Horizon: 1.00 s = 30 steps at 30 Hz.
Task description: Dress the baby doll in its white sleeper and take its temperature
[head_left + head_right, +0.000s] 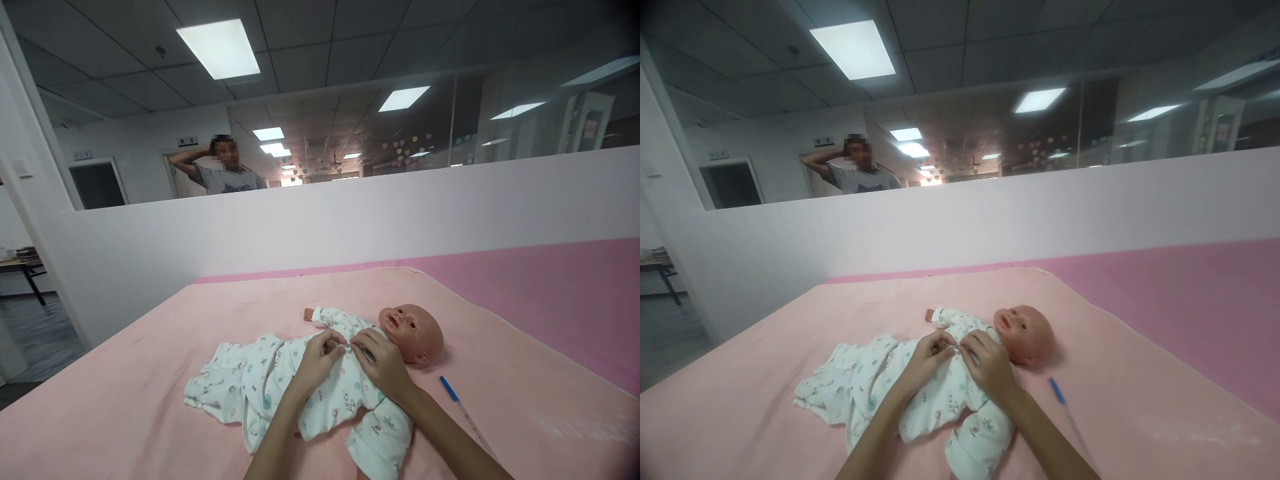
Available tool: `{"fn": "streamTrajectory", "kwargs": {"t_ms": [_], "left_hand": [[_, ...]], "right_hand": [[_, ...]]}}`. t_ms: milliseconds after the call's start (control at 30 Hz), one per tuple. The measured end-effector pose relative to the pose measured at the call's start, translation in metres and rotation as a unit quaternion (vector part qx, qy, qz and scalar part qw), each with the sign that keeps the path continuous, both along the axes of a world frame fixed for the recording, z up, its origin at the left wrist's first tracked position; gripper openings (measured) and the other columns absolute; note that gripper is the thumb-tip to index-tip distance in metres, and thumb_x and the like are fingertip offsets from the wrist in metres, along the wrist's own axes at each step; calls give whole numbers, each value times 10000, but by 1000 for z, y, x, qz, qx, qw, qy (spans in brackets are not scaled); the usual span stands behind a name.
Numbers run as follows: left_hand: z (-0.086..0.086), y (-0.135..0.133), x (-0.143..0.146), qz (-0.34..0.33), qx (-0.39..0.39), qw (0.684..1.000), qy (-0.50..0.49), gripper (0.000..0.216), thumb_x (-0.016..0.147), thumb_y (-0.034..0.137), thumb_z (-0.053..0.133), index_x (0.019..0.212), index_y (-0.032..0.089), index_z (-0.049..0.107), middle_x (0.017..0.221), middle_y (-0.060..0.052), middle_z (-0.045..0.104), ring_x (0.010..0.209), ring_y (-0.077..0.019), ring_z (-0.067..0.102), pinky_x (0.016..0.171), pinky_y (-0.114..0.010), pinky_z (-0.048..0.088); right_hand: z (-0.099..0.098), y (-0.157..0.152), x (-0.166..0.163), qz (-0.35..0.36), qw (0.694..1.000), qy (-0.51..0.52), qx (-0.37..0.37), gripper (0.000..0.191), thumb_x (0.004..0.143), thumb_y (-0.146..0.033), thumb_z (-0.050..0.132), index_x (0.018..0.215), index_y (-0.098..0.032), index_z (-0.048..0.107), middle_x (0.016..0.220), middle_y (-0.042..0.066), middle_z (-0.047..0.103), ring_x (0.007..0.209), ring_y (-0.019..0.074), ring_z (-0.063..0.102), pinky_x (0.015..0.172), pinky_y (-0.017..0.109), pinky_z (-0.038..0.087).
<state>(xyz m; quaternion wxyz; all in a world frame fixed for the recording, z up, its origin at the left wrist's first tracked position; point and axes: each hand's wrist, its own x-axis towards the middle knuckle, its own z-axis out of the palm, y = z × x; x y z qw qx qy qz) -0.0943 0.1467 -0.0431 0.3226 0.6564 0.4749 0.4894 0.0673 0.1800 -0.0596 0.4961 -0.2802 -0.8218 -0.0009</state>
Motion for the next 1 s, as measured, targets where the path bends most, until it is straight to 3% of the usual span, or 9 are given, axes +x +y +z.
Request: {"fn": "streamTrajectory", "kwargs": {"t_ms": [200,500,733,1000], "left_hand": [[-1,3,1,3,-16,1000,-7,167,711,256,544,800,148,634,619,9,531,592,-85,439,576,-202,351],[-3,4,0,34,-33,999,-24,261,676,305,601,854,129,676,616,-20,604,576,-97,478,568,-221,377],[4,0,1,21,-62,996,-55,293,658,320,621,871,126,677,742,-60,664,699,-148,554,674,-267,435],[7,-5,0,0,-37,999,5,268,692,321,586,876,141,657,585,10,505,566,-83,411,549,-212,339]], "right_hand": [[-2,1,1,1,999,-19,31,80,794,-227,515,817,-215,591,832,48,567,744,154,543,627,264,441],[1,0,1,13,1000,-21,4,99,802,-211,504,760,-218,593,785,34,553,709,141,532,605,257,432],[0,1,-1,-9,1000,-8,-4,32,764,-233,563,759,-226,594,834,32,569,759,156,552,626,266,459],[-7,2,-4,-26,1000,-6,8,32,752,-197,539,770,-210,563,811,39,569,755,168,530,644,287,431]]}}
